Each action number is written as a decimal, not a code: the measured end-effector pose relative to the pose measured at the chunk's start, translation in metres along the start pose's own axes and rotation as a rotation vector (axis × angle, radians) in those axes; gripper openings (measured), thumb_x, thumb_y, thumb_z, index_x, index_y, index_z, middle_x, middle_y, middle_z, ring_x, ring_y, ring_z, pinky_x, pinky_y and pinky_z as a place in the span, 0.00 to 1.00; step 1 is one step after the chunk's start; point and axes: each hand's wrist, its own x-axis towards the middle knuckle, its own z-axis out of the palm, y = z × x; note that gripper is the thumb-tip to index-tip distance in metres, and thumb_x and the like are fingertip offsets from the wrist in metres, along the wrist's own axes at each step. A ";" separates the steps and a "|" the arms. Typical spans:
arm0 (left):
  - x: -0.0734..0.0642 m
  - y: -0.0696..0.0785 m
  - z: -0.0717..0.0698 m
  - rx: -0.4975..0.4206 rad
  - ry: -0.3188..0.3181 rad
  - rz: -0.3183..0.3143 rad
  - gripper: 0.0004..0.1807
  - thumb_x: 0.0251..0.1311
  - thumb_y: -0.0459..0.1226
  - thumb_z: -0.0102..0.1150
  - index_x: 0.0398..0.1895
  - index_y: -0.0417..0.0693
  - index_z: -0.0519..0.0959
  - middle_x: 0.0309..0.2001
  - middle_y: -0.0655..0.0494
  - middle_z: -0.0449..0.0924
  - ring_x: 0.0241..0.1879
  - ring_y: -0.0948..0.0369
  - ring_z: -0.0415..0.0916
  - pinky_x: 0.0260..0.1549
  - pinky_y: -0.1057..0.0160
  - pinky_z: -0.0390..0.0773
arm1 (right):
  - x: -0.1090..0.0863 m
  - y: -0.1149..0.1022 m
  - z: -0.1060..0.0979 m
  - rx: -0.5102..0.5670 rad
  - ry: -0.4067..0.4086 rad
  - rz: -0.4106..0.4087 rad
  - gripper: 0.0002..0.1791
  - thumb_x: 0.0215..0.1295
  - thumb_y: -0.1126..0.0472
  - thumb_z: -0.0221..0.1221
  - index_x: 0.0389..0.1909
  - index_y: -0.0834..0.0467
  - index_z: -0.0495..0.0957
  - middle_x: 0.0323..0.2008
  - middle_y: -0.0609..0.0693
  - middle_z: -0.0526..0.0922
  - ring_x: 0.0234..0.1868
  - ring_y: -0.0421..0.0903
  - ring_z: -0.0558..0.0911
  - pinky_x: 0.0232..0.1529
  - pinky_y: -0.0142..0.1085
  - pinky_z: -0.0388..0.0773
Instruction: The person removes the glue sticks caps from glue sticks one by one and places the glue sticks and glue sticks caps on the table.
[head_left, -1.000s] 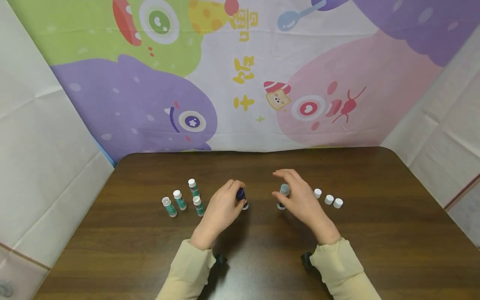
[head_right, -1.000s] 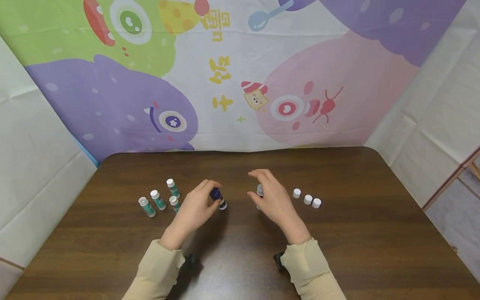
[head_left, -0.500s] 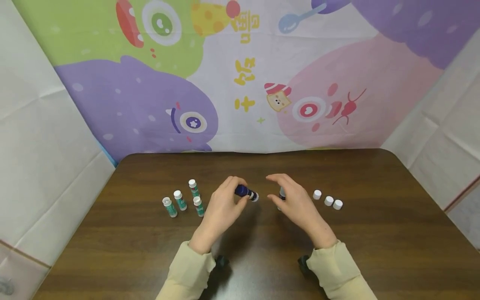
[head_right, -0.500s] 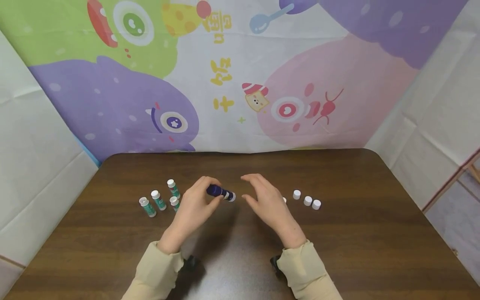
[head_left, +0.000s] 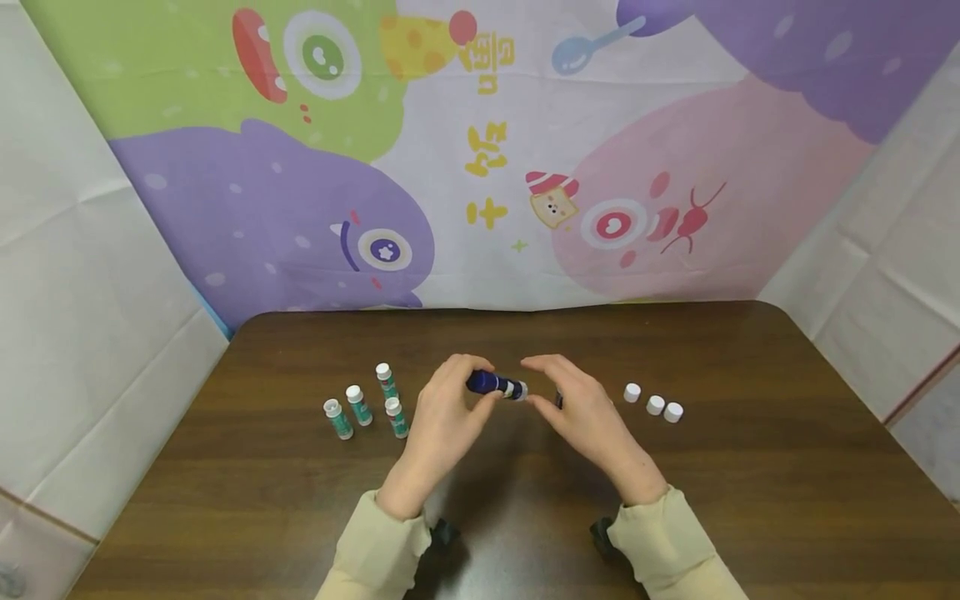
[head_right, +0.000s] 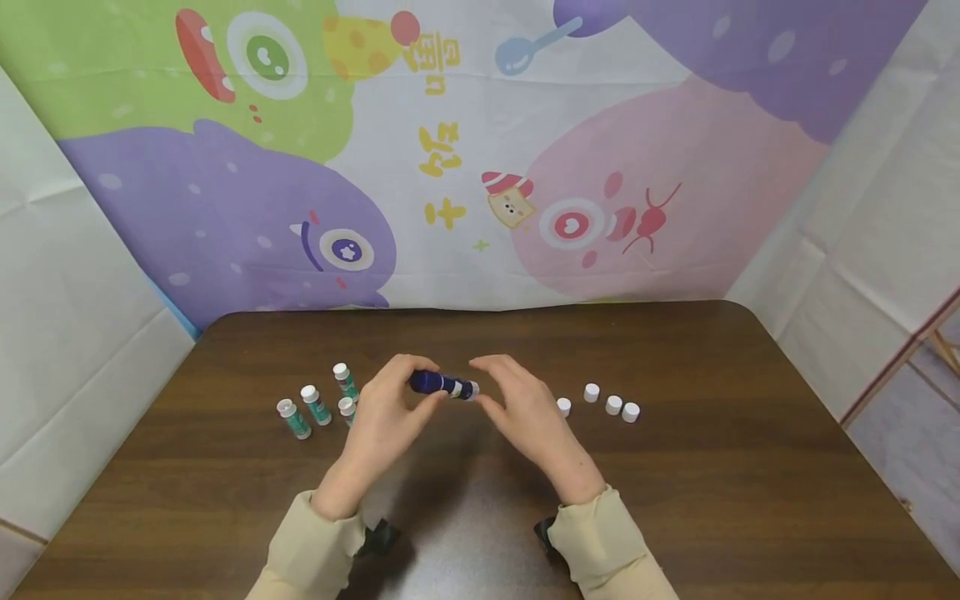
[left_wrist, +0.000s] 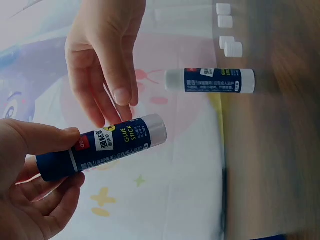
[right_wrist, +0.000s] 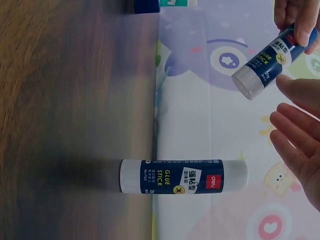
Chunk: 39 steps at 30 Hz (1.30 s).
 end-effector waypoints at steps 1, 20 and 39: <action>0.000 0.001 0.000 -0.008 0.006 -0.001 0.15 0.47 0.34 0.67 0.38 0.48 0.75 0.37 0.57 0.76 0.35 0.64 0.73 0.34 0.64 0.75 | 0.000 -0.001 0.000 0.004 0.002 0.000 0.24 0.52 0.63 0.65 0.52 0.56 0.73 0.50 0.48 0.76 0.49 0.43 0.77 0.42 0.37 0.76; -0.003 0.009 0.002 -0.141 0.036 0.028 0.15 0.46 0.36 0.68 0.38 0.48 0.75 0.38 0.57 0.75 0.34 0.67 0.71 0.31 0.69 0.73 | 0.002 -0.007 0.005 0.052 0.042 -0.082 0.22 0.49 0.61 0.67 0.47 0.58 0.75 0.43 0.48 0.78 0.39 0.39 0.77 0.35 0.32 0.76; -0.001 0.011 -0.004 -0.082 -0.012 0.132 0.13 0.50 0.35 0.64 0.40 0.46 0.76 0.39 0.57 0.76 0.40 0.66 0.76 0.38 0.67 0.76 | 0.001 -0.005 0.000 0.067 -0.003 -0.051 0.17 0.53 0.62 0.63 0.45 0.57 0.76 0.41 0.46 0.79 0.37 0.37 0.76 0.31 0.31 0.73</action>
